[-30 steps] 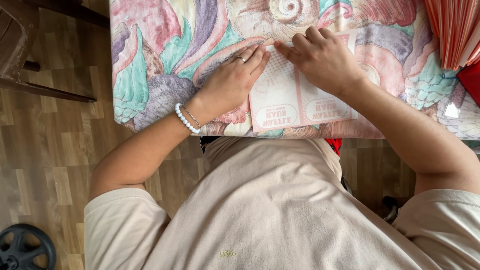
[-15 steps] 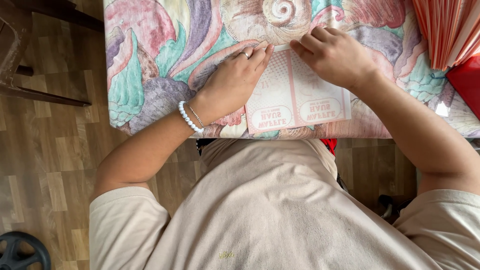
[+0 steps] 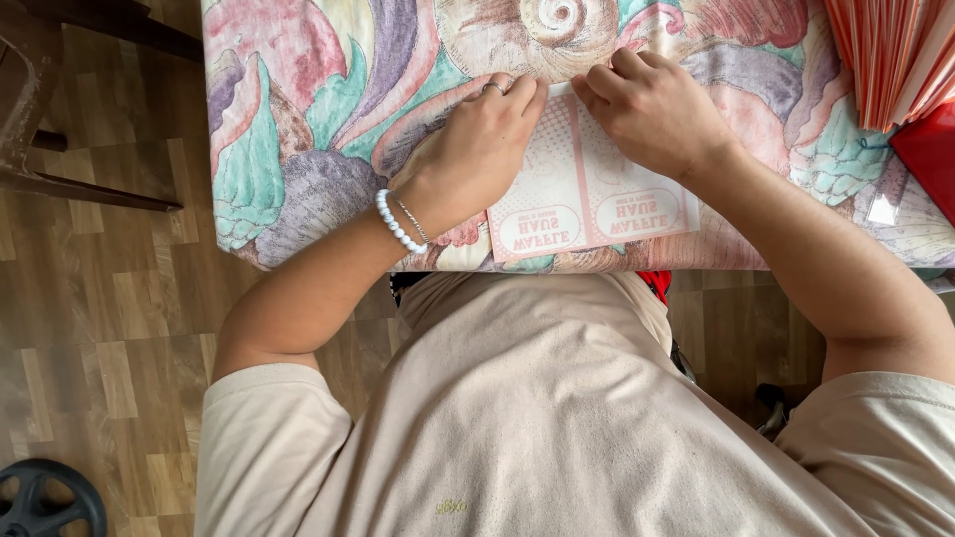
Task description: Folding flat paper sheets into bags and stacking them on a table.
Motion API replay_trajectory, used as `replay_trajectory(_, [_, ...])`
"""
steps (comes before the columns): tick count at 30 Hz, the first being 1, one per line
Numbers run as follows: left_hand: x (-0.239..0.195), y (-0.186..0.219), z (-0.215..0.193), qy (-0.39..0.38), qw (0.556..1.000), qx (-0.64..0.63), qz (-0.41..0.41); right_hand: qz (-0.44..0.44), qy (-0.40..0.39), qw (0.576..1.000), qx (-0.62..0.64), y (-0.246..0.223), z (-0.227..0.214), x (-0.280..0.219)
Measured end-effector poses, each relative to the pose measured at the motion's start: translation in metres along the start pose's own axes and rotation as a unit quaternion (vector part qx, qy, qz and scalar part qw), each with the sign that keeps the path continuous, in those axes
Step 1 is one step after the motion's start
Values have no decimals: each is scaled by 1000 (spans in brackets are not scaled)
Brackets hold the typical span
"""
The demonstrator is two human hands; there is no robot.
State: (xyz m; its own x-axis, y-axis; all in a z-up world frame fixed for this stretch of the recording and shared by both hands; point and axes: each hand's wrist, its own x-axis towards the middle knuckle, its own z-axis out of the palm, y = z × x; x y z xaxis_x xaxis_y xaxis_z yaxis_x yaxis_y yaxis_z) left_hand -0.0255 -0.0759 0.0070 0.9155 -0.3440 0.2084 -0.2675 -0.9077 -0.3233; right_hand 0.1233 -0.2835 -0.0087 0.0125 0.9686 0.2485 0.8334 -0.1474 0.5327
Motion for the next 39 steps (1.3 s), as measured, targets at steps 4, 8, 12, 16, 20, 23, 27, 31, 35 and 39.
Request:
replay_trajectory(4, [10,11,10,-18,998,24,-57,-11,-2,1000,-8,3,0,-1])
replay_trajectory(8, [13,21,2,-43,995,60,-70,-30,-20,999,21,10,-8,-4])
replay_trajectory(12, [11,32,16,-82,995,34,-39,-28,-17,999,6,10,-6,-2])
replay_trajectory(16, [11,31,10,-8,998,14,-61,-17,-21,999,33,16,-7,-8])
replay_trajectory(20, [14,29,24,-34,998,5,-58,-3,-14,1000,15,24,-1,-24])
replay_trajectory(23, [17,27,14,-20,998,-13,-62,-25,-32,999,-3,23,-6,-20])
replay_trajectory(27, [14,22,5,-29,998,-12,-52,-3,-25,999,33,19,8,-23])
replay_trajectory(31, [14,21,-1,-13,998,-1,-54,9,-31,999,18,16,8,-21])
replay_trajectory(35, [20,23,5,-34,997,-3,-69,5,-38,999,-7,16,8,-18])
replay_trajectory(39, [29,25,11,-8,996,-32,-88,9,-48,999,-9,18,-2,-14])
